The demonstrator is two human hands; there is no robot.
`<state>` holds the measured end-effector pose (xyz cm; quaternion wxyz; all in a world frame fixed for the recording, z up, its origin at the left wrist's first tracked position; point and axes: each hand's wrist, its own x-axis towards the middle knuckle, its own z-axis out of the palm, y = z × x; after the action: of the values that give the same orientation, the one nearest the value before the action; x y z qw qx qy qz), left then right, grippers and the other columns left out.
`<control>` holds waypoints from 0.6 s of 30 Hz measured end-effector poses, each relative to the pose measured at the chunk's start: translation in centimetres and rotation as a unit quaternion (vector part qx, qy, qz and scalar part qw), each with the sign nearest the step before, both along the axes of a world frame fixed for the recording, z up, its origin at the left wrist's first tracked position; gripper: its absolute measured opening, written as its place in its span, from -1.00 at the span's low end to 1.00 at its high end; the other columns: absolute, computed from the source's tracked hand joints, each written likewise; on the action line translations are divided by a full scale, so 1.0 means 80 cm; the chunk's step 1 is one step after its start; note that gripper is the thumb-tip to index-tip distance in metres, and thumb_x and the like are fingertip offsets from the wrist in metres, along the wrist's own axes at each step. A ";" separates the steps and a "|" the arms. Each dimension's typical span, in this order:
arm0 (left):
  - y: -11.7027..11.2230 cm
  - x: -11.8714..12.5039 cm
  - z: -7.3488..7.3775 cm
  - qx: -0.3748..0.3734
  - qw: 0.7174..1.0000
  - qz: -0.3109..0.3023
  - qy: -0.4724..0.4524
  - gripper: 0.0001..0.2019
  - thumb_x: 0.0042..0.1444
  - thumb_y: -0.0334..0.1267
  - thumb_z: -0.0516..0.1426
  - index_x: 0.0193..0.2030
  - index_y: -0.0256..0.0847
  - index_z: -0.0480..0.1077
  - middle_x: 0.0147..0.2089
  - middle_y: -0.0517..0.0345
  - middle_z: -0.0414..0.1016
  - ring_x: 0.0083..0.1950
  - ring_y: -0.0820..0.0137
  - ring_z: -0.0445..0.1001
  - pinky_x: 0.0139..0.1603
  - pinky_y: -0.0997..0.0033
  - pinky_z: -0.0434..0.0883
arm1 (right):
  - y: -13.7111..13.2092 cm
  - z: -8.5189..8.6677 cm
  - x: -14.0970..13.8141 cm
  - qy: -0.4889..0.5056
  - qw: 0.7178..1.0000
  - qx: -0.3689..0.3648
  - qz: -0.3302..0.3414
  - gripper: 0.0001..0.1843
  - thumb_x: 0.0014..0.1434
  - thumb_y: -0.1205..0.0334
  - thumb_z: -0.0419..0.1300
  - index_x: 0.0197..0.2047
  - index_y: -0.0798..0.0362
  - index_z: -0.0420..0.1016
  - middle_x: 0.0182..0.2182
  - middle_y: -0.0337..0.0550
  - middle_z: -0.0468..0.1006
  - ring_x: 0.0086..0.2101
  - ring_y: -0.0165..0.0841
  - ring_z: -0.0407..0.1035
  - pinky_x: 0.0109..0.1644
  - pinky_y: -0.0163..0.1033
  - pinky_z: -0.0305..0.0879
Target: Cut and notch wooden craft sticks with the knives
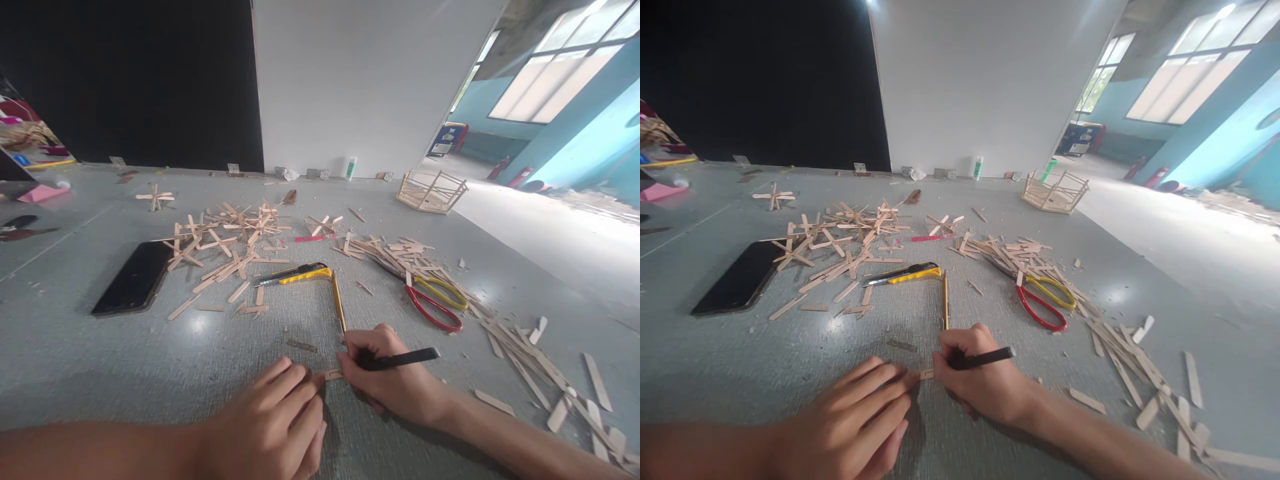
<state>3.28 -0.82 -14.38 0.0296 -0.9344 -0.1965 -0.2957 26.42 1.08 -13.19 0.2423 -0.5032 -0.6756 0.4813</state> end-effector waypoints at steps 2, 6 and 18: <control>-0.001 0.000 -0.001 0.002 1.000 0.001 0.004 -0.71 0.40 -0.41 -0.02 -0.11 -0.39 0.56 -0.14 -0.12 0.66 -0.11 0.20 0.60 0.04 0.14 0.52 | 0.000 0.000 0.000 0.002 1.000 -0.005 0.000 -0.59 0.26 0.20 0.16 -0.57 -0.05 0.09 -0.76 -0.45 0.22 -0.79 -0.58 0.14 -0.76 -0.48 -0.05; -0.002 -0.001 -0.003 0.000 1.000 0.008 0.006 -0.70 0.41 -0.40 -0.02 -0.10 -0.37 0.56 -0.13 -0.13 0.66 -0.10 0.21 0.59 0.06 0.14 0.51 | 0.000 -0.002 0.000 0.008 1.000 -0.009 0.001 -0.59 0.26 0.19 0.17 -0.57 -0.04 0.10 -0.76 -0.45 0.21 -0.79 -0.58 0.14 -0.76 -0.48 -0.05; -0.002 -0.002 -0.004 0.001 1.000 0.008 0.009 -0.71 0.40 -0.40 -0.02 -0.07 -0.35 0.55 -0.11 -0.10 0.66 -0.09 0.21 0.59 0.06 0.14 0.51 | 0.002 0.003 -0.002 -0.007 1.000 0.019 0.007 -0.55 0.27 0.18 0.16 -0.58 -0.06 0.05 -0.77 -0.42 0.19 -0.78 -0.56 0.14 -0.75 -0.45 -0.08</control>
<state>3.14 -0.97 -14.67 0.0345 -0.9354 -0.2038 -0.2870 26.23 1.20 -12.94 0.2437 -0.4971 -0.6897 0.4667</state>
